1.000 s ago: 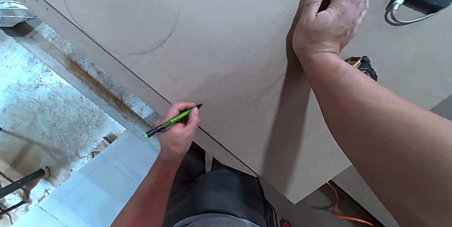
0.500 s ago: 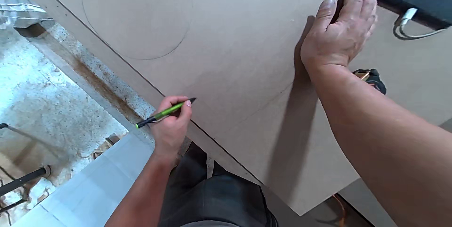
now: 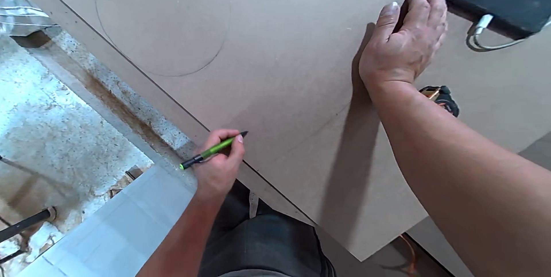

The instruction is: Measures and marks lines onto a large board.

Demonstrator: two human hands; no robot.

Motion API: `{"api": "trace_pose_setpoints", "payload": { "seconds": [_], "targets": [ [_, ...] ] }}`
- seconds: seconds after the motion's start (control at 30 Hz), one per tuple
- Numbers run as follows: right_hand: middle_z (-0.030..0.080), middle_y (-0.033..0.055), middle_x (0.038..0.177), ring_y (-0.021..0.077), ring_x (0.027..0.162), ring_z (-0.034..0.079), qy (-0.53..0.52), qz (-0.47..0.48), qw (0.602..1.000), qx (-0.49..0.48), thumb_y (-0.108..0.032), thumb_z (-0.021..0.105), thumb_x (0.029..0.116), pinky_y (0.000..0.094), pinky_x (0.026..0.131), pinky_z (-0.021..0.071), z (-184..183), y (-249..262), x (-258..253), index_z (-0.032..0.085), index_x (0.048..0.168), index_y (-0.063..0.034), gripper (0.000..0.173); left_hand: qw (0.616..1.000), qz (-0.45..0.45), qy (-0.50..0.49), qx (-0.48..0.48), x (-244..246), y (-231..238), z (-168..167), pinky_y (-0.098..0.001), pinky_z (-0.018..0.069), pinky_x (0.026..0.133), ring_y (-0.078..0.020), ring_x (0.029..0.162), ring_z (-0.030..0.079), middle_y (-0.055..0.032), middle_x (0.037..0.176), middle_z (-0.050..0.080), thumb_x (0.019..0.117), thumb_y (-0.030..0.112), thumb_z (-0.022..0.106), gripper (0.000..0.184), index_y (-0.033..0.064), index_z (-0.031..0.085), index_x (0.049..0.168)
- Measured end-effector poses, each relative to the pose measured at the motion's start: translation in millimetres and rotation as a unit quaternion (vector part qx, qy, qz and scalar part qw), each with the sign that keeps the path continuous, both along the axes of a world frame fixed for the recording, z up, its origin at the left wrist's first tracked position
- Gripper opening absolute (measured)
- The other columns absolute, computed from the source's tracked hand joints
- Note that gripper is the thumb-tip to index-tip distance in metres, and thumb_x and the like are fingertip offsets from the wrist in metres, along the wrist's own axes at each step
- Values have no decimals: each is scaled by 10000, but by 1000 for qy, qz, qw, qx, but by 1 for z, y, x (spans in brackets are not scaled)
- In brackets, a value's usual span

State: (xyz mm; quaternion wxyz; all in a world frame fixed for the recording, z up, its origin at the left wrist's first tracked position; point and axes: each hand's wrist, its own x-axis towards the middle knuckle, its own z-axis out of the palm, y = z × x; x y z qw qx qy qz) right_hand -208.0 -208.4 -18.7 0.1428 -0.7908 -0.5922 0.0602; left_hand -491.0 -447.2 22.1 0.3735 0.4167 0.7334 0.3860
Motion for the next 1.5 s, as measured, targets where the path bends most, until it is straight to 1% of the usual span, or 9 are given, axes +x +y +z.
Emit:
{"api": "trace_pose_setpoints", "payload": {
  "seconds": [0.23, 0.37, 0.5, 0.67, 0.97, 1.13, 1.3, 1.4, 1.5],
  "targets": [
    [384, 49, 1646, 224, 1529, 326, -5, -1, 1000, -4, -575, 269, 1062, 470, 1248, 215, 0, 0, -1, 504, 1521, -168, 657, 999, -35, -9, 18, 22, -13, -4, -244, 582, 501, -70, 602, 673, 41, 800, 739, 881, 142, 754, 134, 139, 743, 1015],
    [375, 43, 1652, 224, 1537, 312, -3, 1, 1000, -5, -581, 268, 1060, 470, 1253, 206, 0, 0, -1, 491, 1532, -168, 665, 1000, -1, 10, -2, 9, -6, 0, -270, 613, 546, -94, 651, 710, 33, 826, 755, 899, 163, 737, 120, 153, 738, 1019],
    [368, 64, 1654, 237, 1539, 309, -2, 7, 1000, -7, -582, 264, 1062, 486, 1256, 202, 1, -1, 0, 485, 1535, -166, 667, 999, 39, 9, -12, -16, 17, 4, -310, 629, 575, -136, 660, 717, -10, 845, 750, 953, 153, 706, 116, 116, 710, 1063],
    [383, 49, 1646, 230, 1528, 328, -3, 5, 1000, 5, -582, 277, 1063, 480, 1248, 215, 0, 0, 1, 501, 1523, -174, 655, 996, 82, -13, 23, -43, 51, 2, -342, 655, 622, -170, 696, 739, -49, 848, 750, 967, 120, 702, 101, 73, 697, 1056],
    [375, 56, 1651, 240, 1531, 323, -2, 3, 1000, 2, -578, 275, 1063, 482, 1246, 221, 0, -1, 0, 499, 1525, -175, 653, 998, 60, -27, 5, -36, 40, 5, -321, 640, 590, -168, 669, 729, -51, 832, 752, 943, 91, 702, 84, 78, 708, 1027],
    [372, 46, 1653, 238, 1535, 315, -6, 2, 1000, -3, -587, 268, 1061, 484, 1251, 211, 1, -2, 0, 485, 1534, -177, 662, 997, 78, -4, 5, -51, 75, 4, -325, 643, 615, -156, 678, 729, -38, 840, 750, 978, 144, 695, 88, 83, 696, 1041],
    [378, 59, 1649, 241, 1533, 320, -5, -1, 1000, 2, -591, 281, 1056, 480, 1248, 217, -1, -1, 0, 499, 1525, -176, 663, 995, 70, -36, 53, -65, 113, -4, -320, 645, 596, -166, 654, 729, -54, 792, 740, 954, 83, 695, 63, 44, 687, 1004],
    [373, 54, 1652, 242, 1536, 314, -3, 0, 1000, 0, -592, 274, 1057, 483, 1250, 213, 0, -1, 0, 491, 1531, -177, 666, 996, 63, -35, 43, -65, 106, -1, -312, 639, 589, -164, 656, 725, -59, 798, 738, 961, 87, 691, 63, 47, 689, 1010],
    [371, 67, 1652, 245, 1534, 317, 2, 6, 1000, 0, -583, 269, 1063, 497, 1253, 209, 1, -1, 0, 489, 1531, -164, 665, 998, 54, -12, 0, -57, 82, 7, -328, 638, 600, -172, 677, 728, -48, 840, 747, 990, 162, 682, 87, 90, 694, 1037]
  ]
}}
